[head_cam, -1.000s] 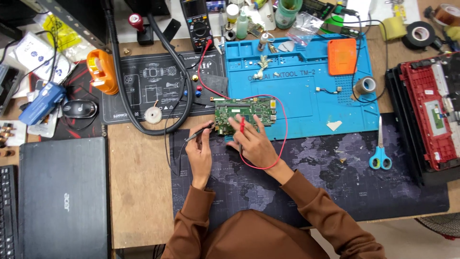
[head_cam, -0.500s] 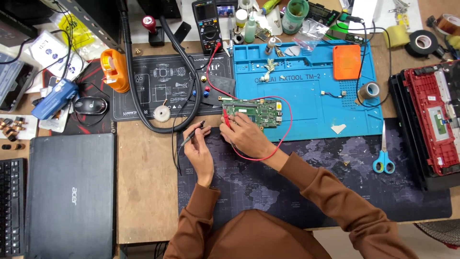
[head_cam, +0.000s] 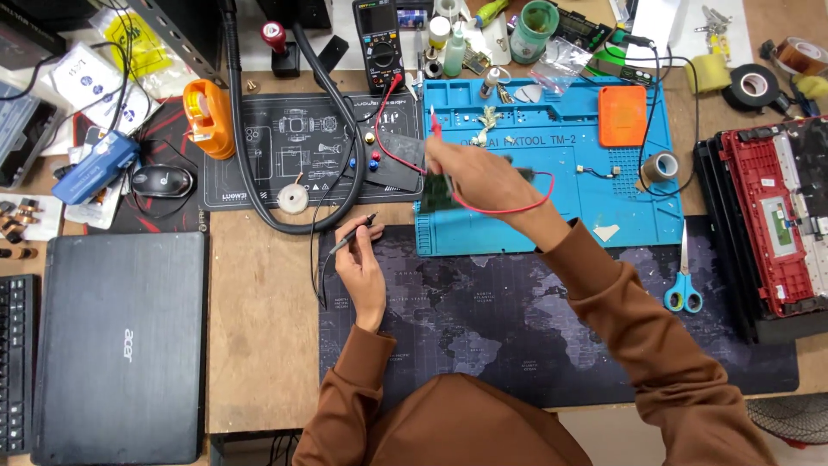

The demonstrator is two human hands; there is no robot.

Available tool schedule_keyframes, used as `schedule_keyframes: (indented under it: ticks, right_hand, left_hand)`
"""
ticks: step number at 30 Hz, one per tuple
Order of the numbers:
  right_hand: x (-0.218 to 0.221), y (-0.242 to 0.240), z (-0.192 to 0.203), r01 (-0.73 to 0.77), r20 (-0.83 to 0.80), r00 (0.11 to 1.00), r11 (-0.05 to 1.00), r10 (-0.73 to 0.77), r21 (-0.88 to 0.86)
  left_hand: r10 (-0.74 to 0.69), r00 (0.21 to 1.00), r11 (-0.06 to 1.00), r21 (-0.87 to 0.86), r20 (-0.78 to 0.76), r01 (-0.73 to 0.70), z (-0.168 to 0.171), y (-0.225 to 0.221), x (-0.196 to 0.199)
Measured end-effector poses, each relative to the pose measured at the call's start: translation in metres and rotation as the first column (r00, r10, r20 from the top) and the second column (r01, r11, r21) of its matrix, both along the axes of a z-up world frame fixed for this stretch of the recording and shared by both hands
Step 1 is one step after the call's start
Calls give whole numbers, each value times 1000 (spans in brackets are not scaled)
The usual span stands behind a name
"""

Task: Testing a laptop motherboard with a multimeter and applying heat with a heat gun

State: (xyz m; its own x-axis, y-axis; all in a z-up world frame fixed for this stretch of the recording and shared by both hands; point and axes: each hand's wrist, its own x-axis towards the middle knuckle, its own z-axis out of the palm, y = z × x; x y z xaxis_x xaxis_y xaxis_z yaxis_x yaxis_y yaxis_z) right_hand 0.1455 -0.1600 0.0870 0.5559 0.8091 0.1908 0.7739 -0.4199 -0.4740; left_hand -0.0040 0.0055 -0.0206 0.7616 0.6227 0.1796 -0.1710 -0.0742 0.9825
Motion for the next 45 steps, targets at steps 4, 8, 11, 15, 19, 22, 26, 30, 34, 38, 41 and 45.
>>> schedule_keyframes:
  ticks: [4,8,11,15,19,22,26,30,34,38,41,45]
  right_hand:
    - [-13,6,-1,-23,-424,905,993,-29,-115]
    - [-13,9,-31,-36,-468,883,999,38,14]
    - [-13,7,-34,15,-530,847,996,37,93]
    - [-24,-1,-28,99,-532,847,976,20,194]
    - [-42,-19,-27,238,-495,865,938,-87,252]
    - [-58,-32,-59,477,-672,729,800,-130,363]
    - [-71,-35,-89,594,-675,706,699,-215,398]
    - [-70,-30,-102,634,-638,722,626,-269,454]
    - [-67,-28,-99,607,-611,743,661,-274,441]
    - [-68,-24,-107,595,-559,764,686,-322,418]
    - [-70,-25,-107,589,-546,769,698,-331,407]
    - [-69,-24,-113,579,-523,781,708,-341,404]
  left_hand:
    - [-3,1000,1000,10,3,3,1,0,-1]
    - [-1,1000,1000,16,14,1,-4,0,0]
    - [-3,1000,1000,26,15,3,-5,-1,0]
    - [-19,999,998,52,-30,21,1,-2,0]
    - [-30,999,996,85,-44,34,6,-6,-1]
    - [-46,998,986,158,-50,54,17,-13,2]
    - [-155,984,956,237,-87,171,13,-21,13]
    - [-247,963,953,155,-104,261,-25,-26,32]
    - [-265,955,947,149,-134,284,-18,-22,33]
    - [-277,949,948,116,-150,295,-19,-19,30]
    - [-275,949,947,125,-155,295,-7,-21,31]
    - [-293,945,943,121,-145,311,0,-21,32]
